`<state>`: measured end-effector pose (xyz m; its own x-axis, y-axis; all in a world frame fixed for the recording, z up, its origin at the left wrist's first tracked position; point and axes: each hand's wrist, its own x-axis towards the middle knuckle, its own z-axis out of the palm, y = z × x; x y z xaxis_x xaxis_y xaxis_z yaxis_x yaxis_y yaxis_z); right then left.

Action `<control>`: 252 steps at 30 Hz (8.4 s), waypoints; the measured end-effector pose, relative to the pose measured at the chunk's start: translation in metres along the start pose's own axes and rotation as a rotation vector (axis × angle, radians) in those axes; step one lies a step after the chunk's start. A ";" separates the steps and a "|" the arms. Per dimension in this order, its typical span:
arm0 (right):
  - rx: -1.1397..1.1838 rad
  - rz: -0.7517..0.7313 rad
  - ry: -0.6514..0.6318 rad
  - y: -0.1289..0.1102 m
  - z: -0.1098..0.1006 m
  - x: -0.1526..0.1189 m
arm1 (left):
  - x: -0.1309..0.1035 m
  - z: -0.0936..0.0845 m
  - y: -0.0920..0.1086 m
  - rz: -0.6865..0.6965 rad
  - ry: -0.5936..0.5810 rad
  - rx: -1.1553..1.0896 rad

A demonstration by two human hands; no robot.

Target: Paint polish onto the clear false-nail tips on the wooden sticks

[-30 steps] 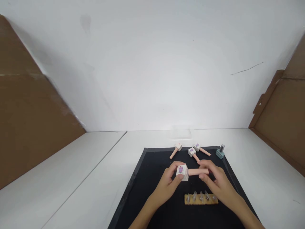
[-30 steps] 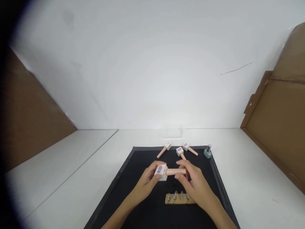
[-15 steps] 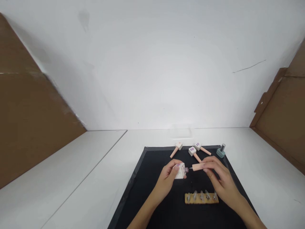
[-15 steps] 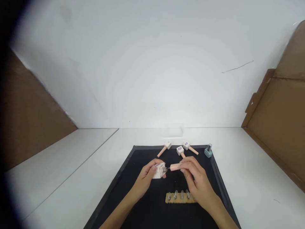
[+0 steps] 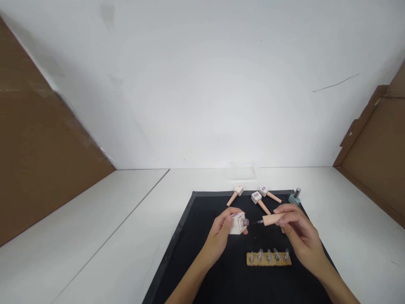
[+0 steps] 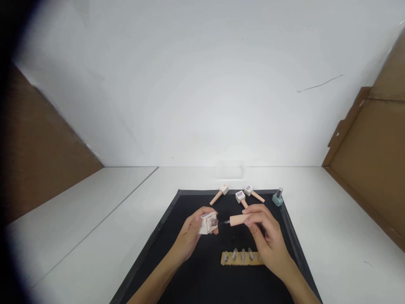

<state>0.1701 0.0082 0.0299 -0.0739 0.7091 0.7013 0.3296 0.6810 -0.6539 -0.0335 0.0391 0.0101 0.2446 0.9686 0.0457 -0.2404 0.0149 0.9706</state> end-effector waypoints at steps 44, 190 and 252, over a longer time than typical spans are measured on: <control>-0.053 -0.265 -0.160 -0.013 0.006 0.002 | 0.002 0.003 0.001 -0.057 -0.061 0.092; 0.288 0.451 0.156 0.010 0.003 0.000 | -0.005 0.008 -0.014 -0.088 -0.601 1.180; 0.656 0.549 0.196 0.019 0.006 -0.001 | -0.009 0.017 -0.011 0.161 0.058 -0.083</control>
<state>0.1703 0.0220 0.0152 0.1193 0.9644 0.2362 -0.3414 0.2632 -0.9023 -0.0169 0.0258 0.0032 0.1430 0.9727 0.1825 -0.3493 -0.1230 0.9289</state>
